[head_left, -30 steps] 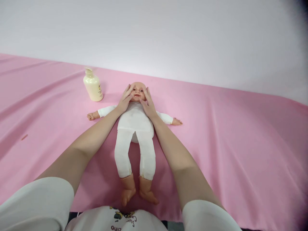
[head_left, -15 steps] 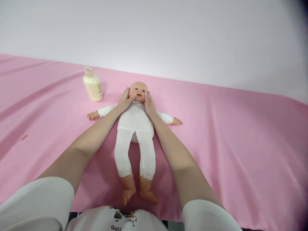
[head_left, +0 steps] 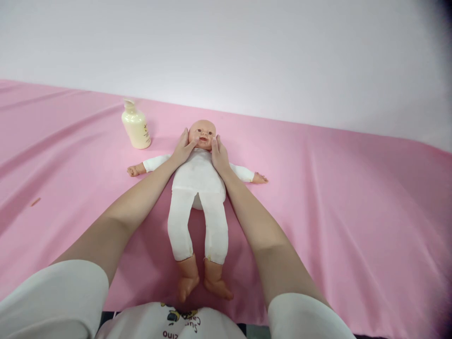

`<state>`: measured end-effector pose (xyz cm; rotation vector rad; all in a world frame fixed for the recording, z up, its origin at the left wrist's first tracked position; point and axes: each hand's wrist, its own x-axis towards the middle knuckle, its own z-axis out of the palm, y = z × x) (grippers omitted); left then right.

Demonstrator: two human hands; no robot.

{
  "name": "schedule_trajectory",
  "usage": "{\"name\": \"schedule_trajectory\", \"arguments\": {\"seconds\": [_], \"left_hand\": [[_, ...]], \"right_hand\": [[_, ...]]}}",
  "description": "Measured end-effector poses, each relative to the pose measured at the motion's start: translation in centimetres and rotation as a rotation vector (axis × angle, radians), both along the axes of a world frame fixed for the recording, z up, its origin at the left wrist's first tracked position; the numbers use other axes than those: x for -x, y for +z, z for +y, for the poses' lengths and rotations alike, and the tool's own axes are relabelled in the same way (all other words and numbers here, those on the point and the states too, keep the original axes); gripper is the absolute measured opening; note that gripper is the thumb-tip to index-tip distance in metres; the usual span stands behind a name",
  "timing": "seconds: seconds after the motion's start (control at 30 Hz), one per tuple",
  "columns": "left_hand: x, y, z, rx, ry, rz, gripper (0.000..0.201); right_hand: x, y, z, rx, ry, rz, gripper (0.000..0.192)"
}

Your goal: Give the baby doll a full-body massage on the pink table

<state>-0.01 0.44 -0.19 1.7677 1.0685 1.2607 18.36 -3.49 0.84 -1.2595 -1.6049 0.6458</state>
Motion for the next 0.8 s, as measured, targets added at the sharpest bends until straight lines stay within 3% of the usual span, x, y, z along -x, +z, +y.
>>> {"name": "schedule_trajectory", "arguments": {"seconds": [0.23,0.5,0.63,0.8], "left_hand": [[0.4,0.5,-0.1,-0.215,-0.010,0.183,0.087],[0.2,1.5,-0.6,-0.397,-0.039,0.250,0.077],[0.1,1.3,-0.5,-0.395,-0.042,0.233,0.076],[0.1,0.5,-0.1,-0.264,-0.019,0.170,0.083]], "right_hand": [[0.5,1.4,-1.1,0.021,-0.057,0.011,0.110],[0.3,1.8,-1.6,-0.139,0.010,-0.044,0.090],[0.5,1.8,-1.6,-0.116,0.019,-0.033,0.091],[0.5,1.1,-0.8,0.069,-0.051,0.007,0.110]]}}
